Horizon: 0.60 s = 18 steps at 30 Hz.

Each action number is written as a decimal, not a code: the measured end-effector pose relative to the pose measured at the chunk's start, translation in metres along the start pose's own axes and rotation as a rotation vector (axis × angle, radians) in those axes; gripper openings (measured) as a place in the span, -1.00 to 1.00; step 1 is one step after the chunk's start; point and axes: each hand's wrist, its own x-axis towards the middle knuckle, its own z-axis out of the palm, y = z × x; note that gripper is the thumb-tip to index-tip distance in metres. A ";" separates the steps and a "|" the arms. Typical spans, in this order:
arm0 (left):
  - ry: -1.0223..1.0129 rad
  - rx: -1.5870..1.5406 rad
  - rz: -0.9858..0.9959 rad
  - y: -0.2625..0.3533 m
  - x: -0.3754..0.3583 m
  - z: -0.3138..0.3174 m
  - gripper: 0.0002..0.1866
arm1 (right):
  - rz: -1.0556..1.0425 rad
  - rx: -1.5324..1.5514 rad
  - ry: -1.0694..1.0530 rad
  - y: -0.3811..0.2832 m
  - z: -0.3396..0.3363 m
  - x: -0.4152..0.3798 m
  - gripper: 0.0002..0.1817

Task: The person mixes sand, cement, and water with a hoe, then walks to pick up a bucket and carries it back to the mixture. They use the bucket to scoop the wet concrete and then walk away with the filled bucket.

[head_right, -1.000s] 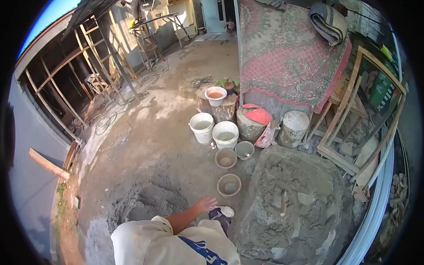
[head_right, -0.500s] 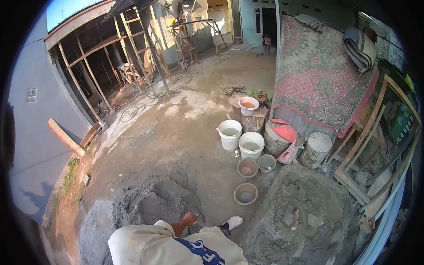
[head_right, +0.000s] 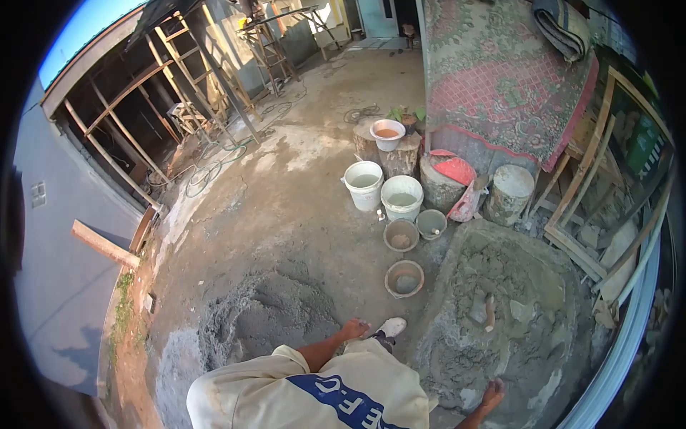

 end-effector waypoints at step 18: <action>-0.323 0.054 -0.230 -0.106 -0.190 0.016 -0.65 | 0.768 0.009 0.157 0.093 -0.139 -0.205 -0.82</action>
